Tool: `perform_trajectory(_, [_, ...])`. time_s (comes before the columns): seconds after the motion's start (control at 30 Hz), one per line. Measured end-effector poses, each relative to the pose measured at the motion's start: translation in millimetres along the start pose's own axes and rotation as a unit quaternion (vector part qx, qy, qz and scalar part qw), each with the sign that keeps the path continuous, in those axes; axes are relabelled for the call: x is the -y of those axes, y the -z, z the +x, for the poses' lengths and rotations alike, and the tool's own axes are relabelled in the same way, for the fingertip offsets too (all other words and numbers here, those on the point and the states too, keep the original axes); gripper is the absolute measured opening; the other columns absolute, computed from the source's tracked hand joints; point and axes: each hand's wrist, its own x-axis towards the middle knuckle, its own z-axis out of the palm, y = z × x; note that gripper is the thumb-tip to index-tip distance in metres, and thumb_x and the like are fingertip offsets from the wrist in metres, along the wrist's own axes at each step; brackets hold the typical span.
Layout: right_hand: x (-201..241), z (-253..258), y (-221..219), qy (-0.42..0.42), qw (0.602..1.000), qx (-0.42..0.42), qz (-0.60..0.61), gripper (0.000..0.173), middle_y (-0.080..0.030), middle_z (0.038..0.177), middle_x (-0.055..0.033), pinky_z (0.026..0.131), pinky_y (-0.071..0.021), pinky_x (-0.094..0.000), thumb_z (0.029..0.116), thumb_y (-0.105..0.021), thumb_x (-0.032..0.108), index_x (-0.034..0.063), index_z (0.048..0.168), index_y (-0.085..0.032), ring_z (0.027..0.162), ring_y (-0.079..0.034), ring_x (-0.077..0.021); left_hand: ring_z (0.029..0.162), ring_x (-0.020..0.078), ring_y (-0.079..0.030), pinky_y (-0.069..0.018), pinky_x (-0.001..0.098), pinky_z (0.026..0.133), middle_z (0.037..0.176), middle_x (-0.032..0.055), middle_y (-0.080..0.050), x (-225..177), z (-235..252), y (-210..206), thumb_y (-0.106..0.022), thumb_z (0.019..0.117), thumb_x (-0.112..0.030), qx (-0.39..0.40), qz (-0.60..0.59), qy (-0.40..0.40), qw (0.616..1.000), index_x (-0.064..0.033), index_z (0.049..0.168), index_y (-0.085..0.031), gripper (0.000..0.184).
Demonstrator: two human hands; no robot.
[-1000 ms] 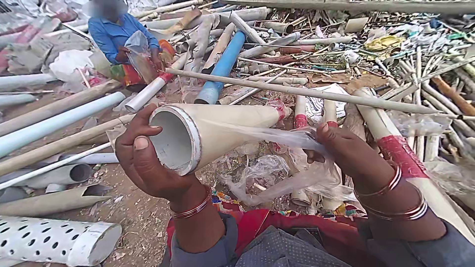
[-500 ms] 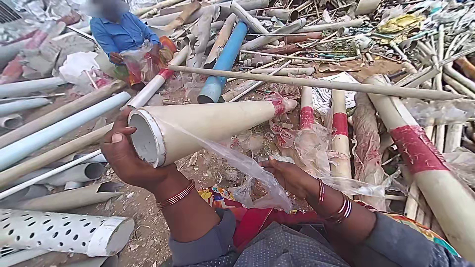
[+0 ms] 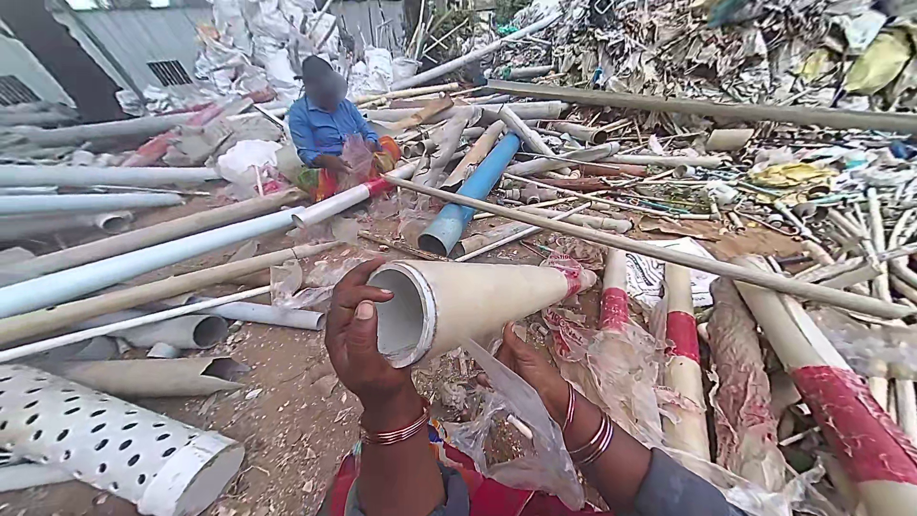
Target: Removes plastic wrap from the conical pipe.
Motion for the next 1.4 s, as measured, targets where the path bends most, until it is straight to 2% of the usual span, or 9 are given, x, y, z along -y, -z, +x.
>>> perform_trajectory(0.13, [-8,2,8,0.027,0.998,0.018,0.055,0.051,-0.068,0.074,-0.0046,0.059,-0.0577,-0.0215,0.1131,-0.019,0.031,0.0071,0.095,-0.060,0.062,-0.067,-0.0089,0.123,0.0100,-0.061,-0.0487,0.0278,0.105,0.118,-0.0065,-0.071,0,-1,0,-0.050,0.1021,-0.036,0.001,-0.004,-0.002,1.000,-0.0255,0.085,-0.073,0.030])
perform_trajectory(0.27, [-14,0,19,0.062,0.996,0.041,0.055,0.044,-0.066,0.071,-0.0008,0.059,-0.0563,-0.0204,0.1116,-0.030,0.029,0.0089,0.095,-0.066,0.060,-0.064,-0.0060,0.122,0.0099,-0.062,-0.0490,0.0278,0.104,0.115,-0.0069,-0.072,-3,-4,-4,-0.048,0.1024,-0.030,-0.016,-0.001,-0.006,1.000,-0.0242,0.083,-0.071,0.031])
perform_trajectory(0.47, [-10,-26,17,0.101,0.993,0.034,0.048,0.035,-0.064,0.069,0.0049,0.064,-0.0539,-0.0195,0.1070,-0.047,0.029,0.0134,0.089,-0.072,0.063,-0.062,-0.0031,0.122,0.0111,-0.062,-0.0484,0.0289,0.105,0.115,-0.0058,-0.073,-10,-13,-14,-0.046,0.1046,-0.041,-0.004,0.007,-0.034,0.999,-0.0233,0.084,-0.070,0.036])
perform_trajectory(0.63, [-6,-50,10,0.144,0.985,-0.080,-0.049,0.044,-0.054,0.061,0.0081,0.055,-0.0462,-0.0147,0.1081,-0.033,0.024,0.0158,0.078,-0.064,0.055,-0.052,0.0012,0.121,0.0108,-0.062,-0.0470,0.0303,0.105,0.113,-0.0047,-0.073,-14,-18,-22,-0.045,0.1053,-0.039,0.001,0.013,-0.055,0.998,-0.0219,0.081,-0.061,0.034])
perform_trajectory(0.8, [2,-76,-20,0.192,0.940,-0.237,-0.150,0.044,-0.056,0.058,0.0076,0.051,-0.0471,-0.0097,0.1089,-0.027,0.008,0.0112,0.082,-0.061,0.048,-0.052,0.0038,0.121,0.0100,-0.063,-0.0467,0.0305,0.104,0.112,-0.0054,-0.074,-19,-21,-28,-0.046,0.1050,-0.041,-0.001,0.003,-0.053,0.999,-0.0234,0.082,-0.059,0.032])
perform_trajectory(1.0, [7,-107,-7,0.241,0.896,-0.198,-0.316,0.029,-0.049,0.060,0.0183,0.053,-0.0393,-0.0079,0.1032,-0.038,0.011,0.0234,0.082,-0.055,0.052,-0.045,0.0097,0.120,0.0114,-0.065,-0.0519,0.0303,0.102,0.113,-0.0088,-0.073,-28,-24,-33,-0.049,0.1042,-0.044,0.059,-0.045,-0.052,0.996,-0.0282,0.085,-0.061,0.027])
perform_trajectory(1.13, [10,-113,9,0.246,0.847,-0.177,-0.437,0.025,-0.043,0.064,0.0209,0.058,-0.0369,-0.0073,0.1038,-0.042,0.015,0.0233,0.082,-0.052,0.058,-0.042,0.0124,0.118,0.0087,-0.065,-0.0496,0.0278,0.104,0.109,-0.0112,-0.074,-34,-25,-32,-0.053,0.1021,-0.046,0.099,-0.056,-0.048,0.992,-0.0306,0.083,-0.062,0.026])
perform_trajectory(1.27, [14,-123,22,0.304,0.821,-0.074,-0.477,0.032,-0.047,0.069,0.0151,0.062,-0.0400,-0.0083,0.1080,-0.043,0.024,0.0168,0.079,-0.053,0.065,-0.046,0.0113,0.116,0.0105,-0.066,-0.0463,0.0319,0.109,0.100,-0.0104,-0.074,-16,-10,-14,-0.054,0.1010,-0.037,0.109,-0.083,-0.046,0.989,-0.0308,0.081,-0.067,0.024])
perform_trajectory(1.4, [26,-126,37,0.310,0.815,-0.171,-0.458,0.031,-0.055,0.070,0.0179,0.066,-0.0478,-0.0128,0.1081,-0.038,0.021,0.0198,0.083,-0.055,0.066,-0.054,0.0083,0.119,0.0163,-0.063,-0.0449,0.0373,0.110,0.105,-0.0023,-0.072,9,2,14,-0.036,0.1021,-0.015,0.054,-0.041,-0.047,0.997,-0.0202,0.085,-0.060,0.030])
